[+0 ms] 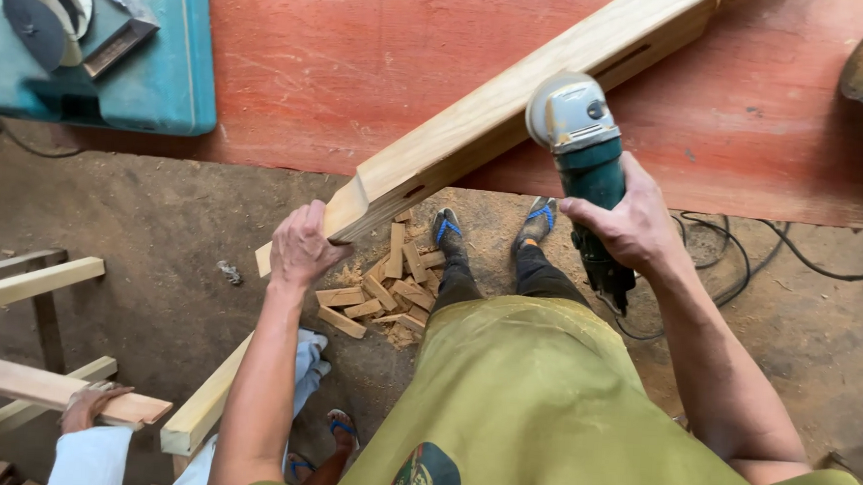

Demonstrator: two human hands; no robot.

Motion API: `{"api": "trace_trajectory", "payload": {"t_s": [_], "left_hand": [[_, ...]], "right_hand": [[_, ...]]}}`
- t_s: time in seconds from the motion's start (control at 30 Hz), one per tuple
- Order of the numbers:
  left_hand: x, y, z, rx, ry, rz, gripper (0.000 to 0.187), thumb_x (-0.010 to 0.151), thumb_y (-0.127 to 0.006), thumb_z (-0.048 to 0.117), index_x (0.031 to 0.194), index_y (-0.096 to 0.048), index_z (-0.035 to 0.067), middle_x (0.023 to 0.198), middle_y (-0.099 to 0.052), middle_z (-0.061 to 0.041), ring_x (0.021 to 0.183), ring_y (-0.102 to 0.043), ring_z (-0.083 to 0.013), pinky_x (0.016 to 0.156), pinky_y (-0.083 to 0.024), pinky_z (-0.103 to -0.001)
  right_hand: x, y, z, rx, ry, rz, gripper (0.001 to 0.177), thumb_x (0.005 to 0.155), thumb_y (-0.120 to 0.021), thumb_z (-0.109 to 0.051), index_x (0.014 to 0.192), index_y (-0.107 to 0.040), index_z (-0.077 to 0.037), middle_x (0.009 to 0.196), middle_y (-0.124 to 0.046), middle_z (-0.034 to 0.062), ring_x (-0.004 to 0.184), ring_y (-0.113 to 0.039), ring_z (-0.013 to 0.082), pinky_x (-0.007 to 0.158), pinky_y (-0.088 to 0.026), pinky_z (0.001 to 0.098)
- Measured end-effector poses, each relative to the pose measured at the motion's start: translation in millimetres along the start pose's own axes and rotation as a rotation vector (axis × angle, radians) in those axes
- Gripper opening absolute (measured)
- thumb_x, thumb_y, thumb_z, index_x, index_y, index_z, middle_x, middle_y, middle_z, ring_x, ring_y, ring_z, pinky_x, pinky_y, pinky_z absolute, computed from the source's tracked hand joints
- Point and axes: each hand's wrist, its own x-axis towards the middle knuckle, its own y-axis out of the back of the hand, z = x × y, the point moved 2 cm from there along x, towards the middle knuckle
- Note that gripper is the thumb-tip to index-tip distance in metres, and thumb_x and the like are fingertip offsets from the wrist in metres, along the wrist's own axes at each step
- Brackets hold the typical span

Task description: The person uses a handheld angle grinder to smooth the surface of a wooden bed frame post. They then switch to a plunge router to carve grooves and shape the edges of the wooden post while holding it steady with their other hand.

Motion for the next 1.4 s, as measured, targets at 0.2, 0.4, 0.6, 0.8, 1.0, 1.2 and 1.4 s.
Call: {"api": "trace_trajectory", "payload": {"t_s": [0.2,0.4,0.6,0.8,1.0,1.2,1.4], "left_hand": [[9.8,28.0,18.5,-0.053,0.027,-0.073,0.056,0.067,-0.089,0.047,0.096,-0.057,0.01,0.079,-0.062,-0.014,0.08,-0.071,-0.0348,0.075,-0.057,-0.045],[10.6,29.1,14.9,-0.081,0.014,-0.082,0.059,0.064,-0.089,0.047,0.097,-0.057,0.01,0.081,-0.064,-0.015,0.083,-0.071,-0.0357,0.077,-0.057,-0.046],[12.5,29.5,14.9,-0.082,0.022,-0.11,0.059,0.063,-0.089,0.046,0.097,-0.056,0.01,0.081,-0.064,-0.015,0.083,-0.071,-0.0364,0.076,-0.058,-0.047],[13.1,32.7,15.6,-0.114,0.061,-0.16,0.057,0.066,-0.088,0.045,0.098,-0.057,0.01,0.083,-0.064,-0.016,0.086,-0.071,-0.0364,0.078,-0.057,-0.047],[20.2,41.6,18.6,-0.12,0.093,-0.206,0.061,0.063,-0.088,0.046,0.101,-0.058,0.008,0.088,-0.067,-0.019,0.09,-0.071,-0.0379,0.081,-0.057,-0.05],[23.0,44.1,18.5,-0.112,0.116,-0.259,0.063,0.064,-0.087,0.052,0.101,-0.057,0.011,0.089,-0.067,-0.017,0.093,-0.071,-0.036,0.082,-0.057,-0.049],[22.6,42.4,16.3,-0.122,0.11,-0.252,0.064,0.064,-0.088,0.052,0.102,-0.057,0.011,0.089,-0.067,-0.017,0.092,-0.071,-0.0362,0.082,-0.057,-0.05]], "right_hand": [[-16.5,-42.8,-8.4,-0.012,-0.025,-0.125,0.061,0.068,-0.091,-0.04,0.112,-0.06,-0.012,0.091,-0.067,0.0197,0.09,-0.069,0.0379,0.074,-0.052,0.0468],[-34.6,-70.9,-31.1,-0.09,-0.043,-0.264,0.075,0.064,-0.089,-0.044,0.128,-0.059,-0.018,0.1,-0.07,0.0259,0.1,-0.07,0.0449,0.081,-0.055,0.0529],[-26.6,-68.9,-20.0,-0.091,-0.032,-0.28,0.073,0.064,-0.089,-0.044,0.127,-0.06,-0.021,0.1,-0.072,0.0233,0.098,-0.071,0.0433,0.08,-0.056,0.0521],[-10.0,-34.7,-1.4,-0.025,-0.026,-0.118,0.066,0.065,-0.091,-0.04,0.121,-0.063,-0.016,0.091,-0.07,0.0191,0.088,-0.071,0.0357,0.073,-0.056,0.0457],[-10.9,-34.6,-4.2,-0.045,-0.003,-0.065,0.066,0.069,-0.09,-0.041,0.12,-0.059,-0.011,0.094,-0.066,0.0264,0.092,-0.068,0.0429,0.074,-0.052,0.0519],[-24.5,-72.3,-32.1,-0.024,-0.003,-0.216,0.072,0.065,-0.091,-0.04,0.125,-0.06,-0.014,0.097,-0.07,0.0258,0.095,-0.071,0.0433,0.076,-0.055,0.052],[-23.3,-86.1,-35.2,-0.049,-0.021,-0.286,0.071,0.066,-0.088,-0.041,0.127,-0.059,-0.02,0.095,-0.071,0.021,0.093,-0.071,0.0398,0.076,-0.055,0.0486]]}}
